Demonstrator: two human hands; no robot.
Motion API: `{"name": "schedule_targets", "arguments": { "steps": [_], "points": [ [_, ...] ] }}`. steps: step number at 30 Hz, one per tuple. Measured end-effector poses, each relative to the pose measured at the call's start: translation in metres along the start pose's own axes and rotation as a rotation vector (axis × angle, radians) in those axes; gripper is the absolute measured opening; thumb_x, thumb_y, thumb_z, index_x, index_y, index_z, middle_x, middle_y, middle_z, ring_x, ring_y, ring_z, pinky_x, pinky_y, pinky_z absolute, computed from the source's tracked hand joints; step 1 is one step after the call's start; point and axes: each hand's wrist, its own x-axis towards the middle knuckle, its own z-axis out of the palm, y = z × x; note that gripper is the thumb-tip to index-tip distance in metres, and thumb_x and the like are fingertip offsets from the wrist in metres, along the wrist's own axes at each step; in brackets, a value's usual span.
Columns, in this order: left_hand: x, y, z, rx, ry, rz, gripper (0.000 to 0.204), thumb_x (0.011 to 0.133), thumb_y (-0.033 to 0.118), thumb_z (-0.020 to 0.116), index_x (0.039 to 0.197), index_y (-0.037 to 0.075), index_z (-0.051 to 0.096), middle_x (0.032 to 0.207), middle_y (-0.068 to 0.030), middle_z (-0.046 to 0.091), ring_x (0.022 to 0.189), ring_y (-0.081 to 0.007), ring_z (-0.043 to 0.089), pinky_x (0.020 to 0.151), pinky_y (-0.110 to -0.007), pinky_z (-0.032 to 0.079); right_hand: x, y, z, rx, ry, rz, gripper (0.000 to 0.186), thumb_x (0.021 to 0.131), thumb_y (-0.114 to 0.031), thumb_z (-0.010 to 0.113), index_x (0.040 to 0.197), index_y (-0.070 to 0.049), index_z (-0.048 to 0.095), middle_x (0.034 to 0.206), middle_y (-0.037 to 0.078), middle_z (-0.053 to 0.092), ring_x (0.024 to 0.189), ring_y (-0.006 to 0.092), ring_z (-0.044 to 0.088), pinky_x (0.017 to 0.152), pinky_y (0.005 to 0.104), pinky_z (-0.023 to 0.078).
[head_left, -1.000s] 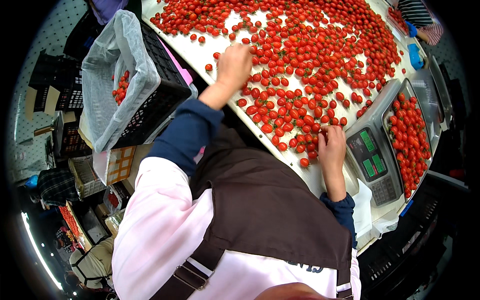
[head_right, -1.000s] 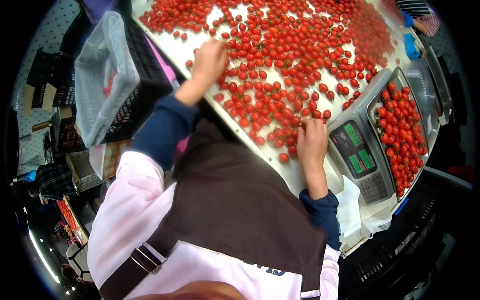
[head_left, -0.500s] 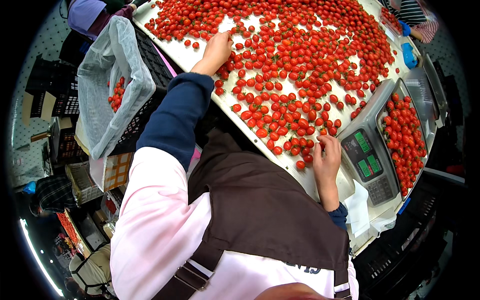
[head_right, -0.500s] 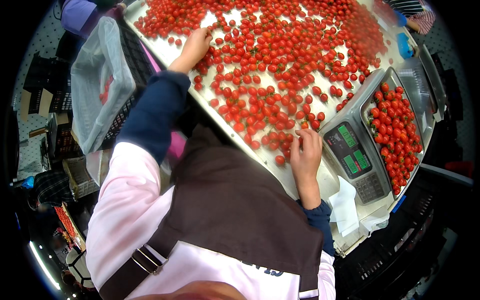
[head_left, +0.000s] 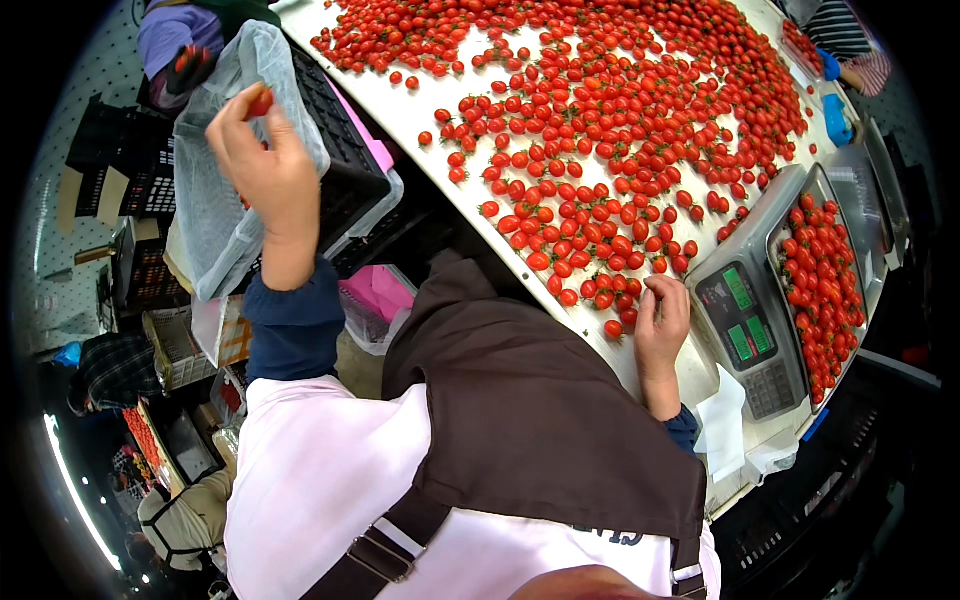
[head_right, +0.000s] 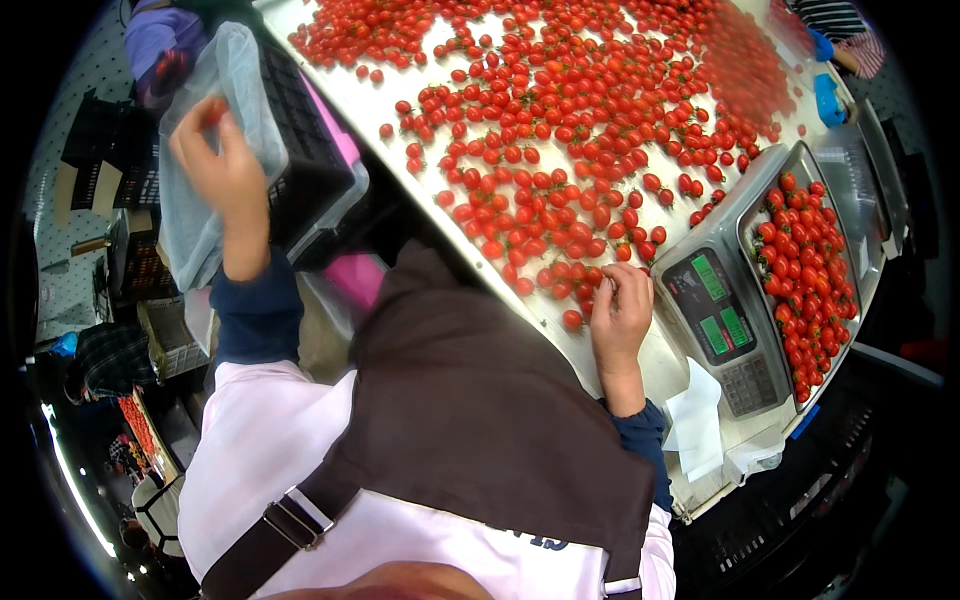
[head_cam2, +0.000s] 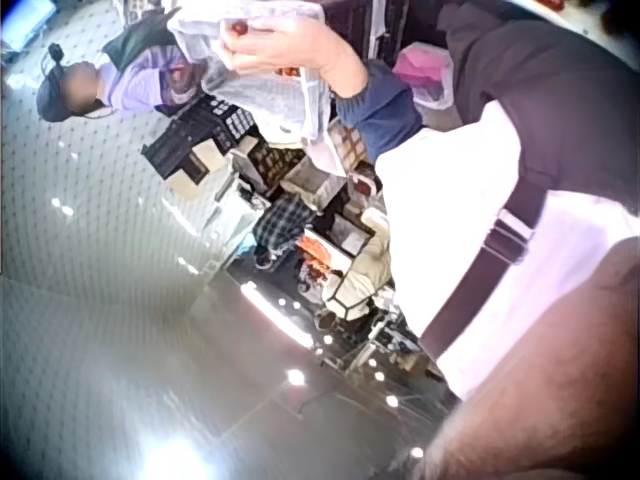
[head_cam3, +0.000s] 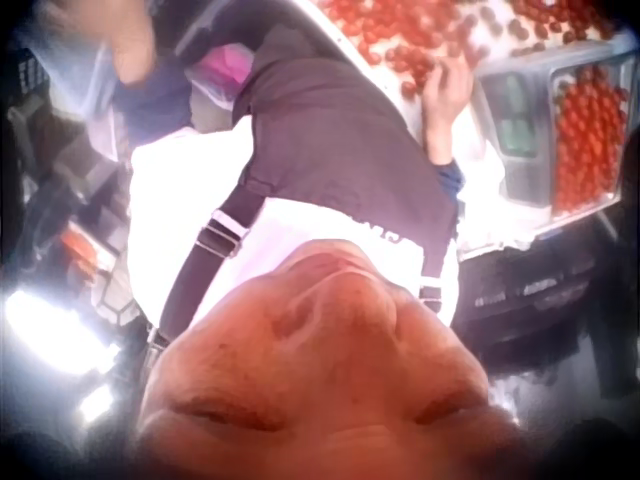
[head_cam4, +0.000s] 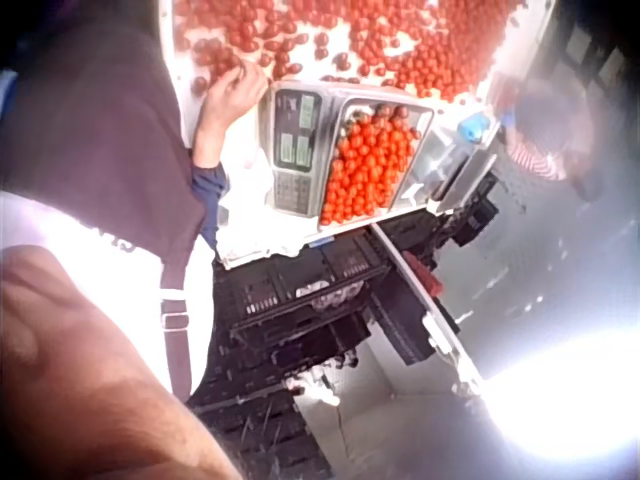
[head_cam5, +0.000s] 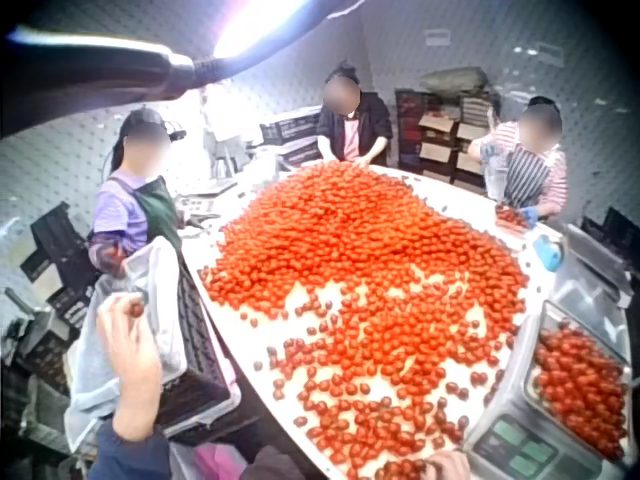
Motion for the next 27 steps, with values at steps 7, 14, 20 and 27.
{"name": "schedule_targets", "arguments": {
  "steps": [7, 14, 20, 27],
  "points": [
    [-0.048, 0.031, 0.002, -0.221, -0.343, -0.019, 0.022, 0.087, 0.001, 0.064, 0.109, 0.002, 0.066, 0.100, -0.0118, 0.065, 0.094, -0.0298, 0.062, 0.085, -0.040, 0.049, -0.008, -0.003, -0.005, -0.006, 0.002, -0.018, 0.017, 0.084, 0.005, 0.065, 0.101, -0.001, 0.064, 0.102, 0.015, 0.064, 0.095, 0.0344, 0.061, 0.086, 0.0416, 0.049],
    [-0.171, 0.081, 0.051, -0.156, -0.981, 0.155, 0.080, 0.083, 0.049, 0.076, 0.147, 0.011, 0.046, 0.155, -0.0227, 0.035, 0.145, -0.0430, 0.030, 0.111, -0.066, 0.026, -0.024, -0.003, -0.014, -0.248, -0.283, -0.002, 0.076, 0.081, -0.028, 0.077, 0.147, -0.010, 0.045, 0.155, 0.019, 0.036, 0.143, 0.0423, 0.032, 0.115, 0.0566, 0.028],
    [-0.190, 0.133, 0.075, -0.243, -1.058, 0.259, 0.095, 0.081, 0.062, 0.072, 0.153, 0.009, 0.040, 0.161, -0.0204, 0.026, 0.150, -0.0440, 0.021, 0.112, -0.070, 0.024, -0.002, -0.011, 0.025, -0.408, -0.408, -0.096, 0.073, 0.088, -0.044, 0.069, 0.150, -0.015, 0.046, 0.161, 0.018, 0.029, 0.149, 0.0418, 0.024, 0.116, 0.0643, 0.022],
    [-0.166, 0.121, 0.145, -0.130, -0.970, 0.278, 0.066, 0.098, 0.054, 0.054, 0.155, 0.023, 0.040, 0.163, -0.0169, 0.029, 0.152, -0.0366, 0.021, 0.119, -0.063, 0.017, 0.061, 0.007, 0.056, -0.487, -0.266, -0.201, 0.055, 0.094, -0.040, 0.063, 0.143, -0.016, 0.056, 0.157, 0.009, 0.040, 0.146, 0.0352, 0.033, 0.114, 0.0607, 0.028]
  ]
}}
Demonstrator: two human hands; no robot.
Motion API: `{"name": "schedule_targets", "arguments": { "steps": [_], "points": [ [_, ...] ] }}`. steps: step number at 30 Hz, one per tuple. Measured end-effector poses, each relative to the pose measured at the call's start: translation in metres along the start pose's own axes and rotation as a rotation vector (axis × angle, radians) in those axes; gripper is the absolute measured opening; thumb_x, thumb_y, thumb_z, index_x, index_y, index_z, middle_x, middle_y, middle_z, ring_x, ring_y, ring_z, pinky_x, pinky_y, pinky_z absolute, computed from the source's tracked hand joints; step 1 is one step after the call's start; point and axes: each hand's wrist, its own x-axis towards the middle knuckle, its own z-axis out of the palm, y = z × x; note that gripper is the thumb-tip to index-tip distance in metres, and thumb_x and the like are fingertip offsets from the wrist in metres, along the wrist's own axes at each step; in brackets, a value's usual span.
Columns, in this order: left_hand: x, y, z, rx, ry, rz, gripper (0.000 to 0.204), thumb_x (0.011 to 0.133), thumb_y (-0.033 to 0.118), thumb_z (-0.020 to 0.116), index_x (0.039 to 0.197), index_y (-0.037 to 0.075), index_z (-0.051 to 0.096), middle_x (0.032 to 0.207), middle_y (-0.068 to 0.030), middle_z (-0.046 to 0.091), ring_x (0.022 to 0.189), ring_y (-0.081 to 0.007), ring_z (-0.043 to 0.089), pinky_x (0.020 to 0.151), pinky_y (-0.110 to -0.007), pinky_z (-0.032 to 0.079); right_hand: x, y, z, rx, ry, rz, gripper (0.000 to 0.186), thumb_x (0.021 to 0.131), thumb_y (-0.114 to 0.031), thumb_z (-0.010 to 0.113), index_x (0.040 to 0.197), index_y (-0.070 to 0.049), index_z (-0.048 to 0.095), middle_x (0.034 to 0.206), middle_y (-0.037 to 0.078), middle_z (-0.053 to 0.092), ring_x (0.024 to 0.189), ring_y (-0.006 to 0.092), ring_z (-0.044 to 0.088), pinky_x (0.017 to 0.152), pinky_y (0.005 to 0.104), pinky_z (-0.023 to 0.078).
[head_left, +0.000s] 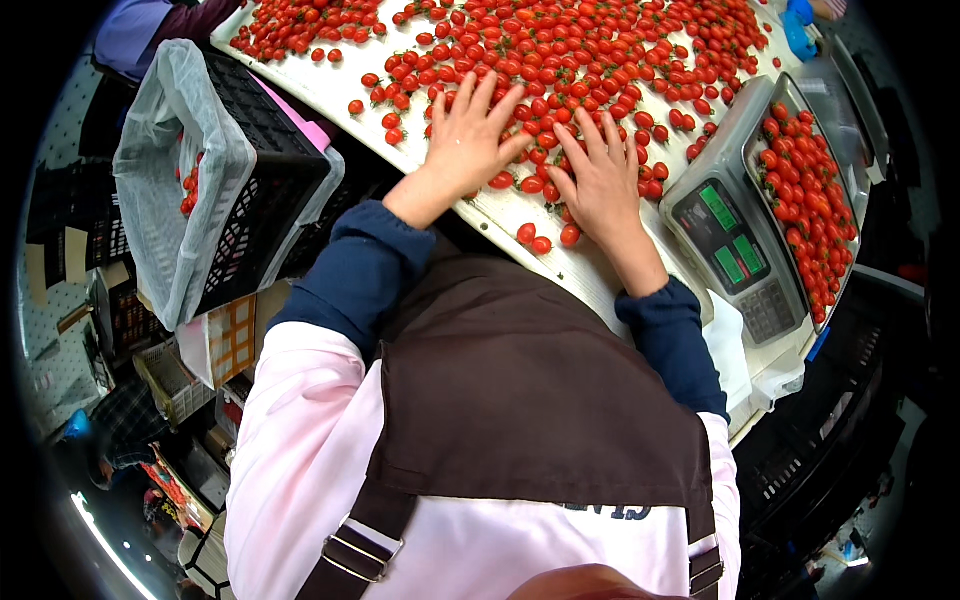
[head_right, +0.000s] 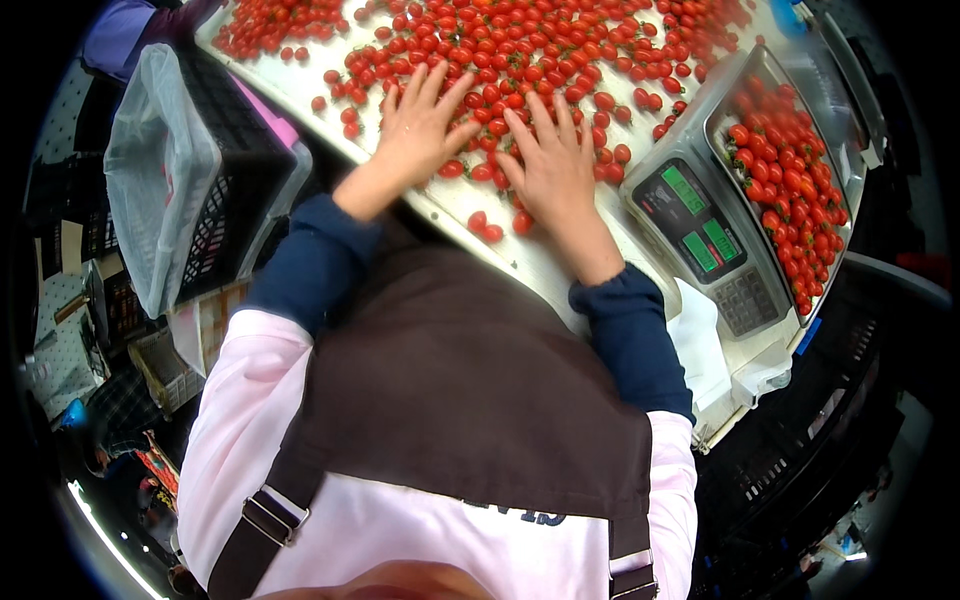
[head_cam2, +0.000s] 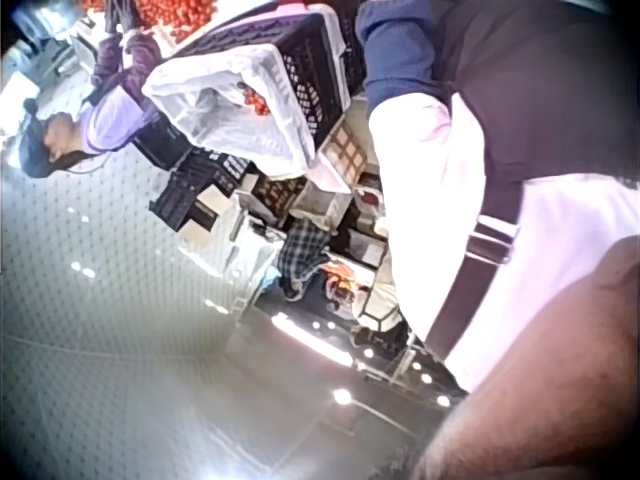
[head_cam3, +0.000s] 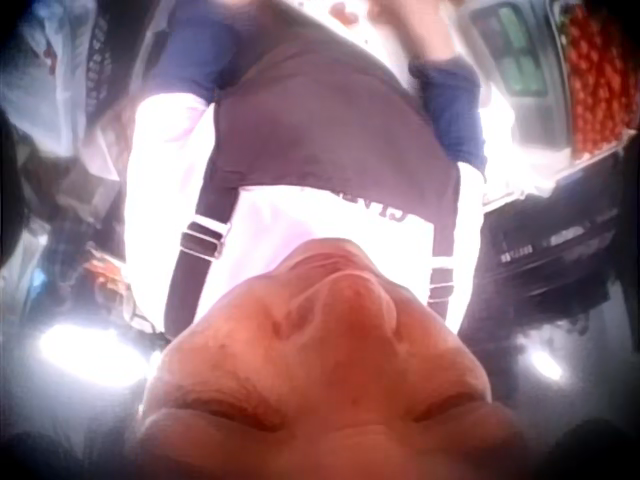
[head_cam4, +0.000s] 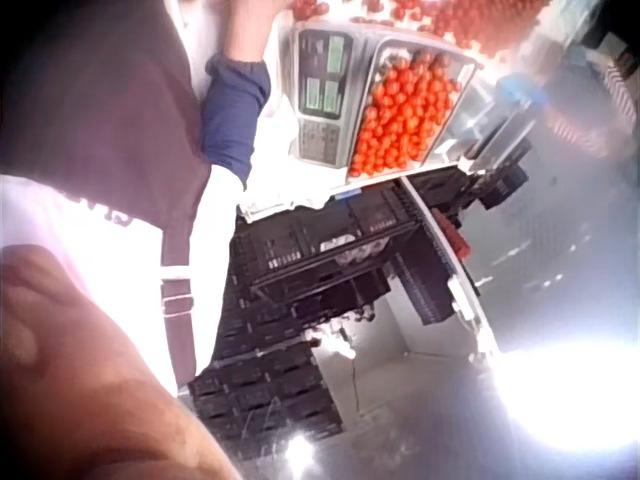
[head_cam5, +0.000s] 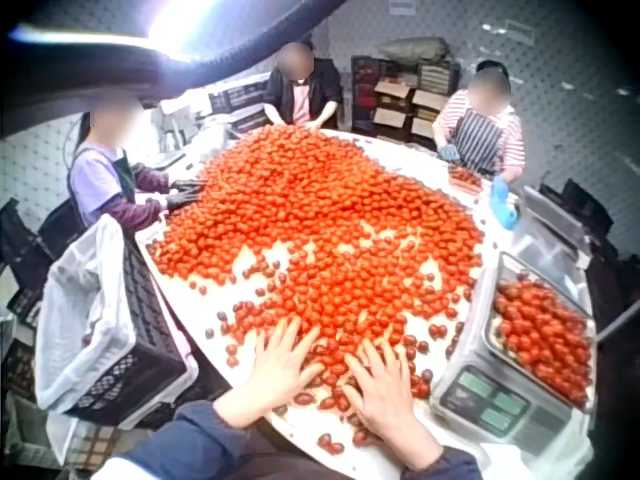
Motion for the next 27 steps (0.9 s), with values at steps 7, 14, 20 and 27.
{"name": "schedule_targets", "arguments": {
  "steps": [7, 14, 20, 27],
  "points": [
    [-0.026, -0.008, -0.011, -0.107, 0.054, 0.022, 0.067, 0.093, 0.051, 0.062, 0.149, 0.016, 0.048, 0.157, -0.0193, 0.036, 0.147, -0.0410, 0.028, 0.115, -0.062, 0.024, -0.019, -0.011, -0.009, 0.052, -0.025, 0.062, 0.053, 0.091, -0.038, 0.066, 0.141, -0.021, 0.058, 0.155, 0.014, 0.042, 0.142, 0.0366, 0.037, 0.112, 0.0617, 0.030],
    [-0.063, 0.031, -0.032, -0.298, -0.119, 0.253, 0.066, 0.087, 0.032, 0.074, 0.147, 0.015, 0.049, 0.157, -0.0172, 0.037, 0.146, -0.0394, 0.031, 0.116, -0.057, 0.027, -0.059, -0.018, -0.033, 0.259, -0.094, -0.056, 0.061, 0.084, -0.027, 0.074, 0.142, -0.021, 0.057, 0.151, 0.016, 0.043, 0.140, 0.0379, 0.039, 0.110, 0.0592, 0.032],
    [-0.072, 0.000, -0.072, -0.214, -0.023, 0.039, 0.067, 0.075, 0.028, 0.086, 0.129, 0.003, 0.057, 0.119, -0.0180, 0.053, 0.107, -0.0350, 0.056, 0.093, -0.043, 0.049, -0.088, -0.009, -0.072, 0.268, -0.079, 0.334, 0.085, 0.076, -0.025, 0.085, 0.146, -0.003, 0.044, 0.128, 0.021, 0.050, 0.113, 0.0390, 0.056, 0.096, 0.0431, 0.049],
    [-0.062, 0.028, -0.054, -0.236, -0.221, 0.061, 0.071, 0.073, 0.018, 0.083, 0.133, -0.002, 0.050, 0.114, -0.0223, 0.052, 0.098, -0.0378, 0.061, 0.085, -0.043, 0.053, -0.072, -0.030, -0.053, 0.455, -0.191, 0.348, 0.094, 0.075, -0.022, 0.085, 0.150, 0.002, 0.033, 0.124, 0.025, 0.044, 0.105, 0.0392, 0.060, 0.085, 0.0426, 0.055]
  ]
}}
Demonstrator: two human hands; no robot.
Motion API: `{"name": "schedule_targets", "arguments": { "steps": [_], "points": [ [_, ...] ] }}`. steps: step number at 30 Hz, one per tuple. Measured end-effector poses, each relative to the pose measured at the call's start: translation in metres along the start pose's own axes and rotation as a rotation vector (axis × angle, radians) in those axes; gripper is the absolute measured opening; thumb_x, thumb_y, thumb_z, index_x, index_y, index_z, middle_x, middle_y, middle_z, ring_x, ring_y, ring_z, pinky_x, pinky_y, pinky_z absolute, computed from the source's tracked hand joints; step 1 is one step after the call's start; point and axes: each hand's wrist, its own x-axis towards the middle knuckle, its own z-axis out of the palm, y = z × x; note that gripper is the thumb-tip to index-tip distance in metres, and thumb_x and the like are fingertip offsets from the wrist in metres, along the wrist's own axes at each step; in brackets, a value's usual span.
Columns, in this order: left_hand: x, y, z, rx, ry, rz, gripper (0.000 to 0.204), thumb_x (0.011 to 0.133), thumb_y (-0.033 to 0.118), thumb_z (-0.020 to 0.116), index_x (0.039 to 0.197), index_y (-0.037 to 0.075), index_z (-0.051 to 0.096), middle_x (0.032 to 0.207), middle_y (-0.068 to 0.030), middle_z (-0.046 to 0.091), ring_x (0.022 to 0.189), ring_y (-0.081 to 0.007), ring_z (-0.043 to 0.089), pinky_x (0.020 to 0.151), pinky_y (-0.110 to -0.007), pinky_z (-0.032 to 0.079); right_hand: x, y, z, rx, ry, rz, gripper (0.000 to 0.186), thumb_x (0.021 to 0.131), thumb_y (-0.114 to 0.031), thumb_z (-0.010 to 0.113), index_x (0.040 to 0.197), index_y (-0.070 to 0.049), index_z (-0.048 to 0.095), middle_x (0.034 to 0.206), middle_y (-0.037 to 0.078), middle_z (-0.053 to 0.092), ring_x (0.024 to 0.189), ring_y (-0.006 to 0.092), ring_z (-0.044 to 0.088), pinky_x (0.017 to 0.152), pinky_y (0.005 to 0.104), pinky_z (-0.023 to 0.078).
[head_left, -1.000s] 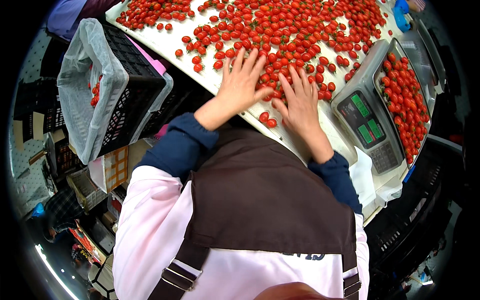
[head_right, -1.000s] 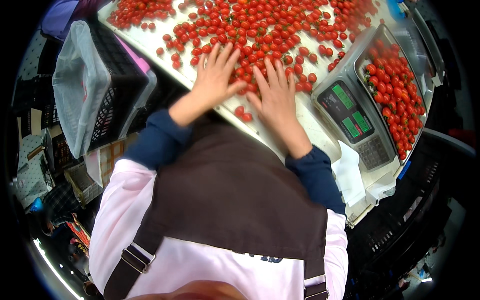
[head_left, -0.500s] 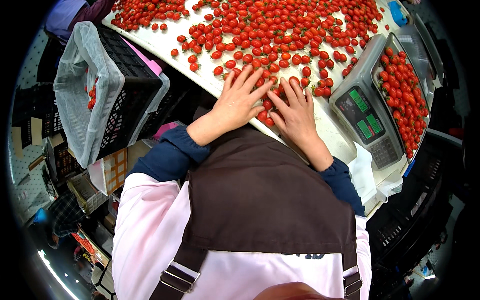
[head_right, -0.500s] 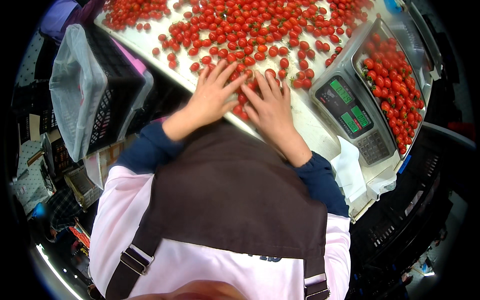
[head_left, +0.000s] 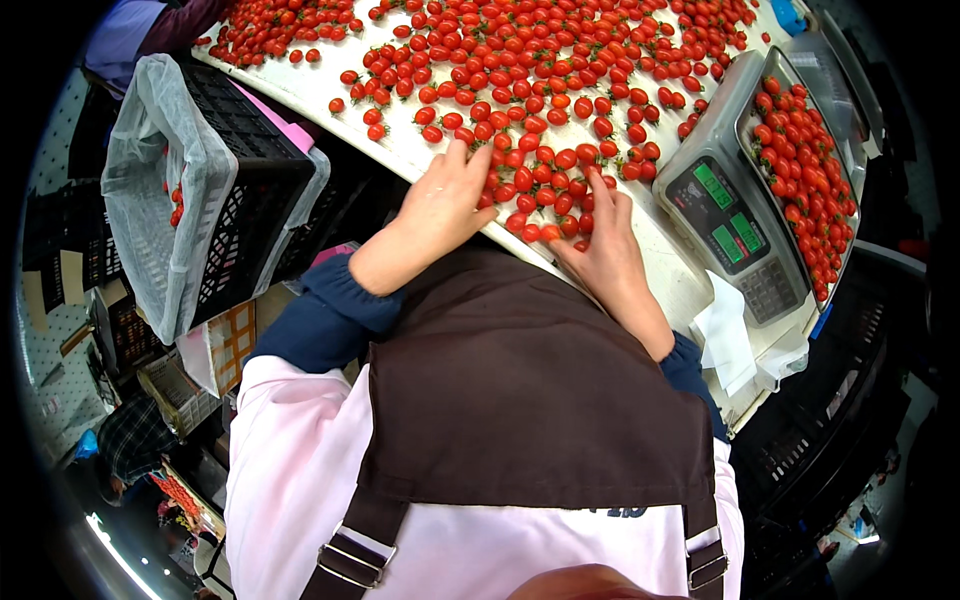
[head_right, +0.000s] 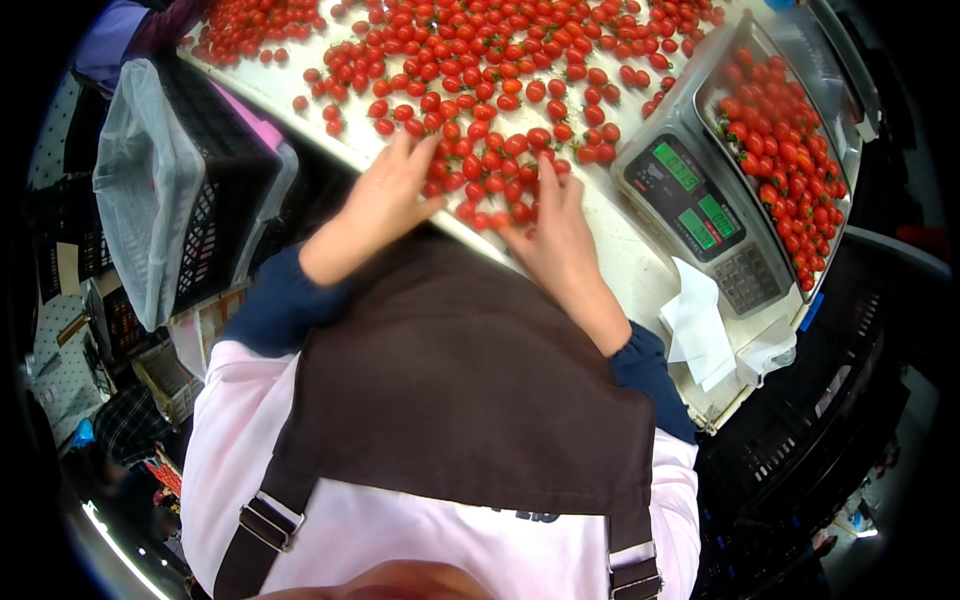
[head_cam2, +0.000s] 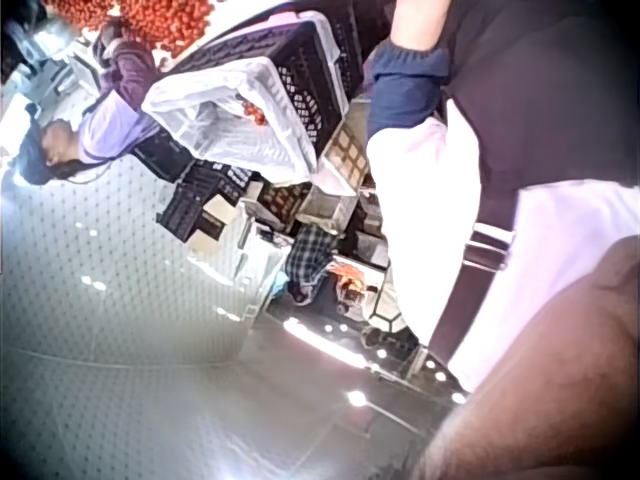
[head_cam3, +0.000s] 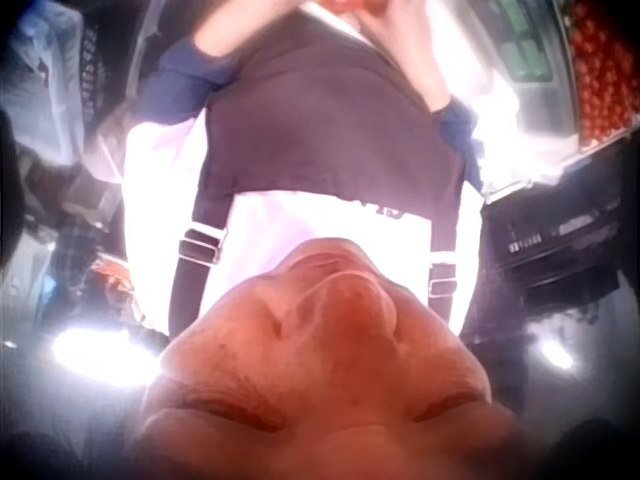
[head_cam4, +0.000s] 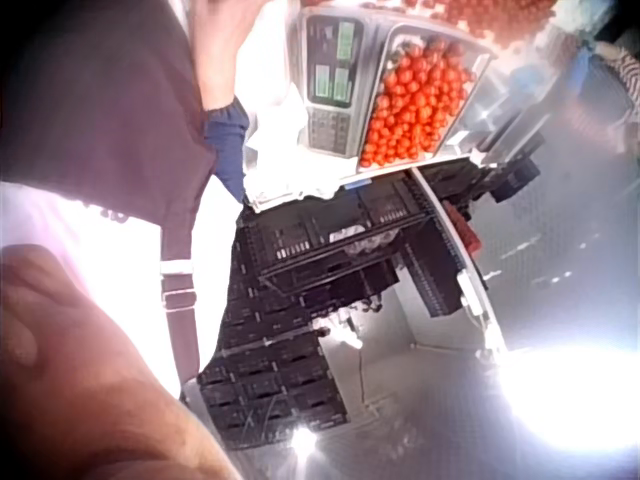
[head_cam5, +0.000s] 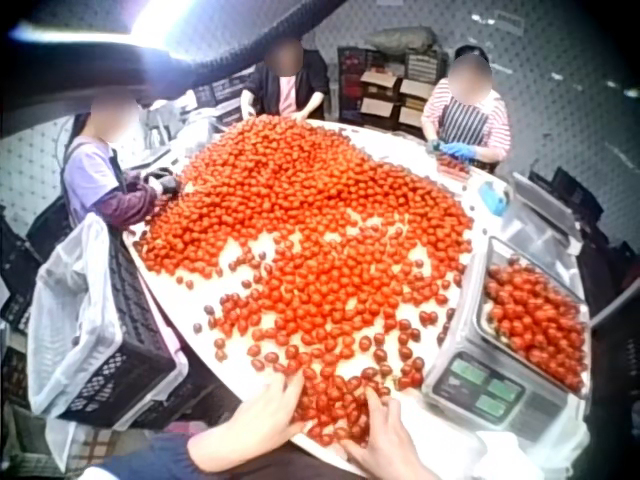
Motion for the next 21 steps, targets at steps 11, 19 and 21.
{"name": "schedule_targets", "arguments": {
  "steps": [11, 19, 21],
  "points": [
    [0.051, 0.009, 0.025, -0.764, -0.132, -0.140, 0.077, 0.075, 0.004, 0.072, 0.145, 0.006, 0.041, 0.120, -0.0219, 0.058, 0.102, -0.0308, 0.065, 0.083, -0.038, 0.055, 0.054, 0.019, 0.044, 0.270, 0.171, -0.060, 0.076, 0.075, -0.012, 0.080, 0.142, -0.005, 0.044, 0.126, 0.021, 0.046, 0.119, 0.0372, 0.053, 0.097, 0.0418, 0.050],
    [0.066, 0.024, 0.003, -1.606, -0.230, -0.439, 0.049, 0.096, 0.033, 0.063, 0.137, 0.012, 0.047, 0.120, -0.0061, 0.064, 0.103, -0.0147, 0.064, 0.078, -0.030, 0.053, 0.064, -0.008, 0.020, 0.948, 0.099, 0.164, 0.067, 0.083, -0.012, 0.078, 0.141, -0.008, 0.045, 0.120, 0.008, 0.061, 0.104, 0.0139, 0.062, 0.091, 0.0286, 0.051],
    [0.069, 0.031, 0.004, -1.671, -0.194, -0.504, 0.039, 0.103, 0.044, 0.052, 0.130, 0.017, 0.052, 0.113, -0.0018, 0.067, 0.103, -0.0137, 0.064, 0.077, -0.031, 0.052, 0.066, -0.013, 0.019, 0.982, 0.092, 0.168, 0.065, 0.087, -0.014, 0.076, 0.143, -0.009, 0.042, 0.115, 0.006, 0.060, 0.089, 0.0100, 0.059, 0.074, 0.0244, 0.048]
  ]
}}
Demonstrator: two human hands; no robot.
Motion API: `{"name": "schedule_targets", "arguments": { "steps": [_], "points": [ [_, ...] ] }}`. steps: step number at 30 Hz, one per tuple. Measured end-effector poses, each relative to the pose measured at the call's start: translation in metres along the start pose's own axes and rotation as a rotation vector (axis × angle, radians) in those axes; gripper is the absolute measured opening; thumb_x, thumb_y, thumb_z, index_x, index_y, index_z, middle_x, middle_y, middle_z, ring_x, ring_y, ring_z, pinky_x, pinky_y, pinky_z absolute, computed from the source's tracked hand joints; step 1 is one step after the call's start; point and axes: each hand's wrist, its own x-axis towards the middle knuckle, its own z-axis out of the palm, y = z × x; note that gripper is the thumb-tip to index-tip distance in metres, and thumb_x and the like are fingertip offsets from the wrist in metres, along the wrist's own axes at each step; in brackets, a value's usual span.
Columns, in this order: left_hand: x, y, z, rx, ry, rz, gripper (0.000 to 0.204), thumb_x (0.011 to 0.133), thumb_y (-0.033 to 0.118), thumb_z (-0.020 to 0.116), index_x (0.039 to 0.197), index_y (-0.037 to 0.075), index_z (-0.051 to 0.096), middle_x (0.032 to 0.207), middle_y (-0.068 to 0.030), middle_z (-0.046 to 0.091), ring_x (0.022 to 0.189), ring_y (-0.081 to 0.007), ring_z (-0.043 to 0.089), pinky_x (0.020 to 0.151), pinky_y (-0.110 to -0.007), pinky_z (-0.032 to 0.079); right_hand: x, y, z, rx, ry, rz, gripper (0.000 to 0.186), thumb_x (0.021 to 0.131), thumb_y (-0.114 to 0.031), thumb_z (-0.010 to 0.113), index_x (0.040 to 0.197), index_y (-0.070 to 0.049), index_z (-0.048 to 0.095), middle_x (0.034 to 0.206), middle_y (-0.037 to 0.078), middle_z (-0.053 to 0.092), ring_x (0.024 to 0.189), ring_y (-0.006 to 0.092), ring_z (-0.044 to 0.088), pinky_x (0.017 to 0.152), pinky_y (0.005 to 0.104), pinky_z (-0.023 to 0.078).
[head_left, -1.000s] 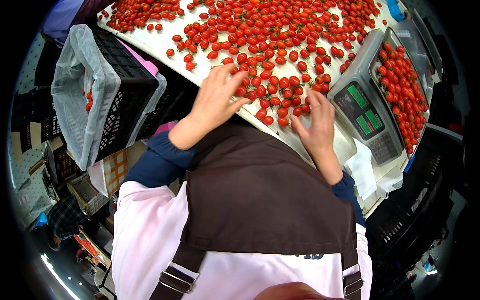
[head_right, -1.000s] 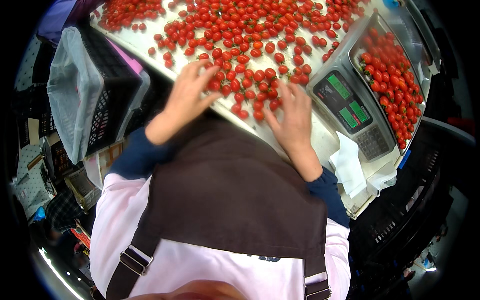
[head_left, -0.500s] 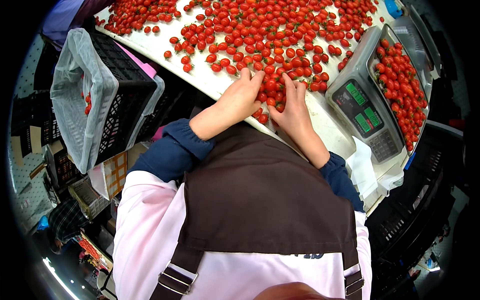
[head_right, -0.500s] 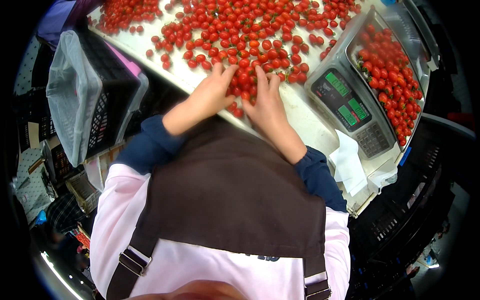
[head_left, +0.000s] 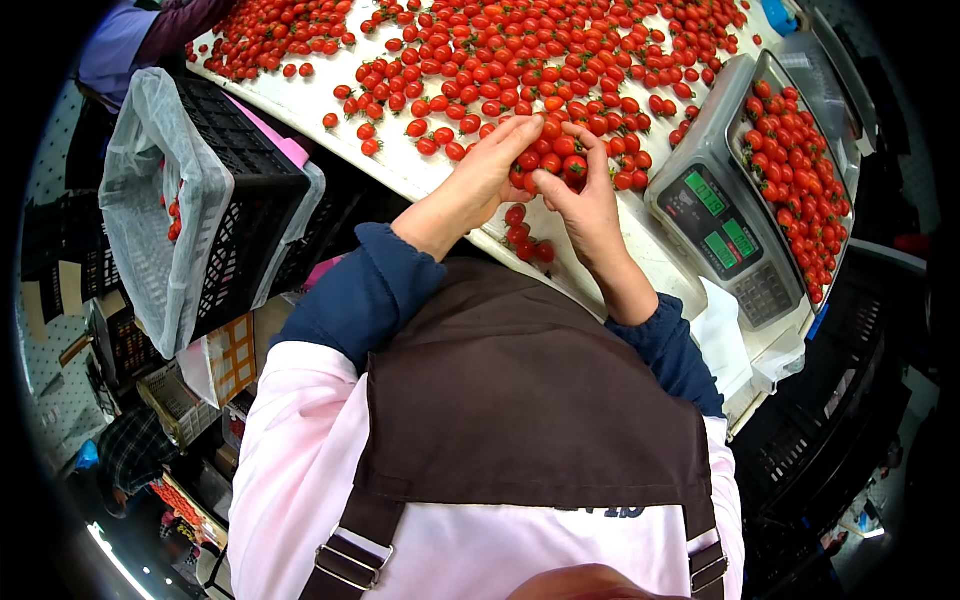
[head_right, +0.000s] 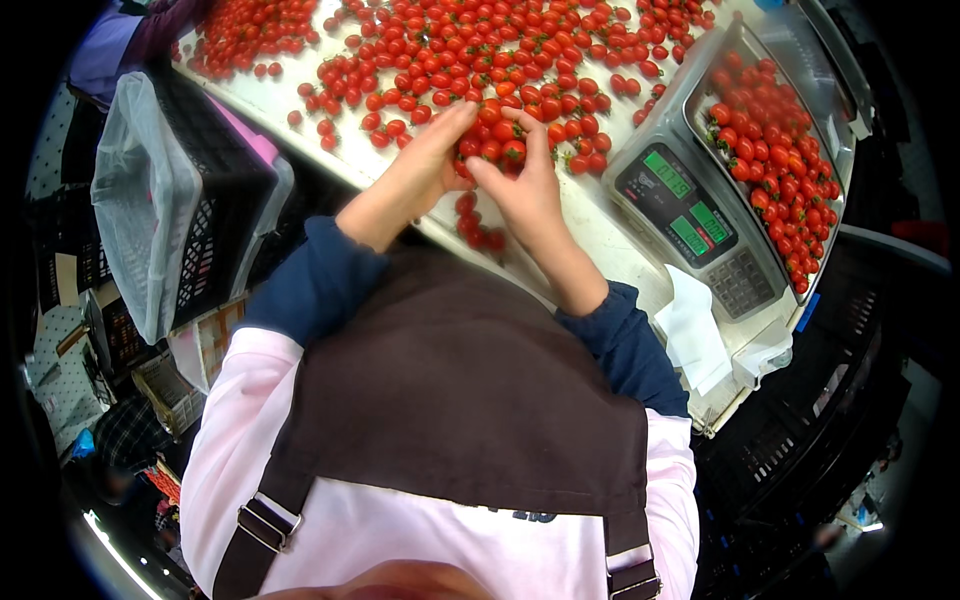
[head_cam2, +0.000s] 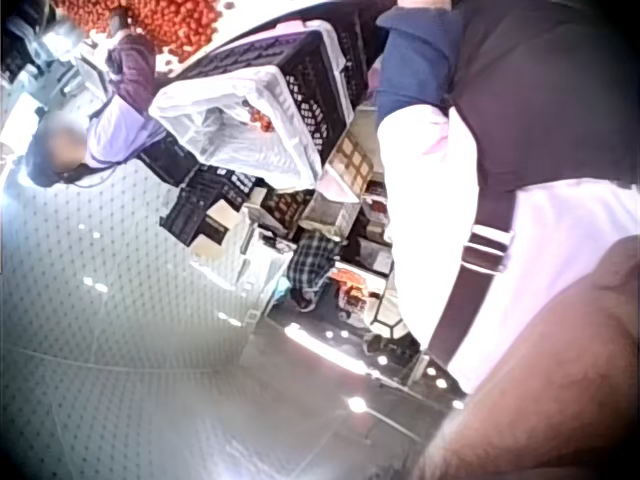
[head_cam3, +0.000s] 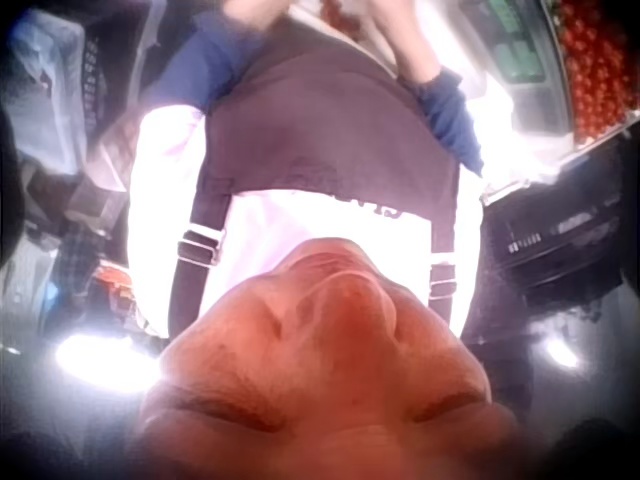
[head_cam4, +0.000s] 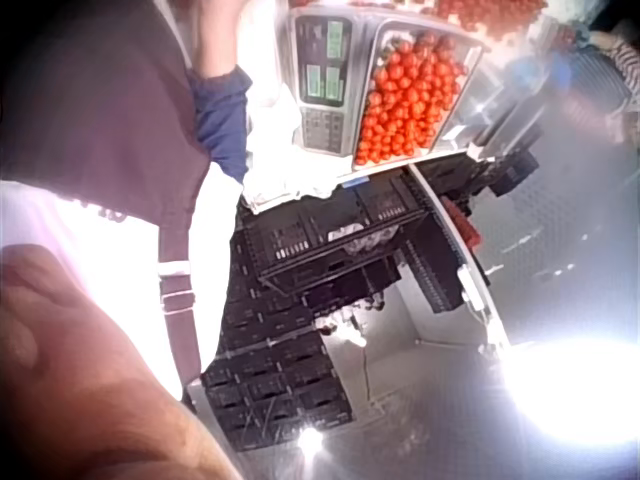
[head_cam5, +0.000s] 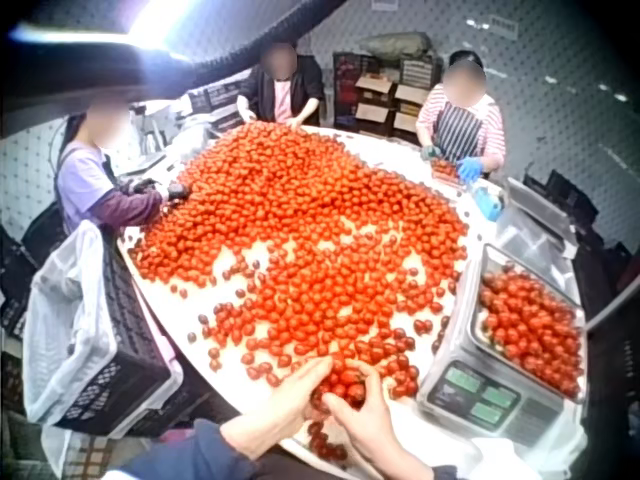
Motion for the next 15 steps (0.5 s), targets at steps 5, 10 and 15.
{"name": "schedule_targets", "arguments": {
  "steps": [5, 10, 15],
  "points": [
    [0.008, -0.005, 0.008, -0.235, 0.125, -0.113, 0.032, 0.101, 0.044, 0.054, 0.119, 0.018, 0.060, 0.106, 0.0001, 0.069, 0.085, -0.0134, 0.066, 0.070, -0.035, 0.052, 0.010, -0.014, 0.000, 0.432, 0.075, 0.198, 0.027, 0.100, -0.017, 0.063, 0.125, -0.010, 0.055, 0.098, 0.001, 0.061, 0.072, 0.0081, 0.054, 0.054, 0.0224, 0.039],
    [0.018, -0.018, -0.011, -0.476, -0.034, -0.191, 0.039, 0.097, 0.047, 0.057, 0.118, 0.015, 0.062, 0.105, -0.0031, 0.069, 0.080, -0.0167, 0.067, 0.062, -0.031, 0.052, 0.015, -0.020, -0.017, 0.735, 0.037, 0.346, 0.022, 0.103, -0.022, 0.057, 0.118, -0.006, 0.058, 0.093, 0.007, 0.064, 0.070, 0.0152, 0.060, 0.048, 0.0226, 0.037],
    [0.012, -0.015, -0.010, -0.586, -0.070, -0.199, 0.040, 0.097, 0.042, 0.056, 0.125, 0.014, 0.061, 0.109, -0.0070, 0.069, 0.082, -0.0185, 0.068, 0.053, -0.025, 0.050, 0.015, -0.024, -0.020, 0.814, 0.100, 0.422, 0.031, 0.103, -0.022, 0.056, 0.130, -0.005, 0.055, 0.101, 0.006, 0.064, 0.072, 0.0140, 0.057, 0.048, 0.0204, 0.038]
  ]
}}
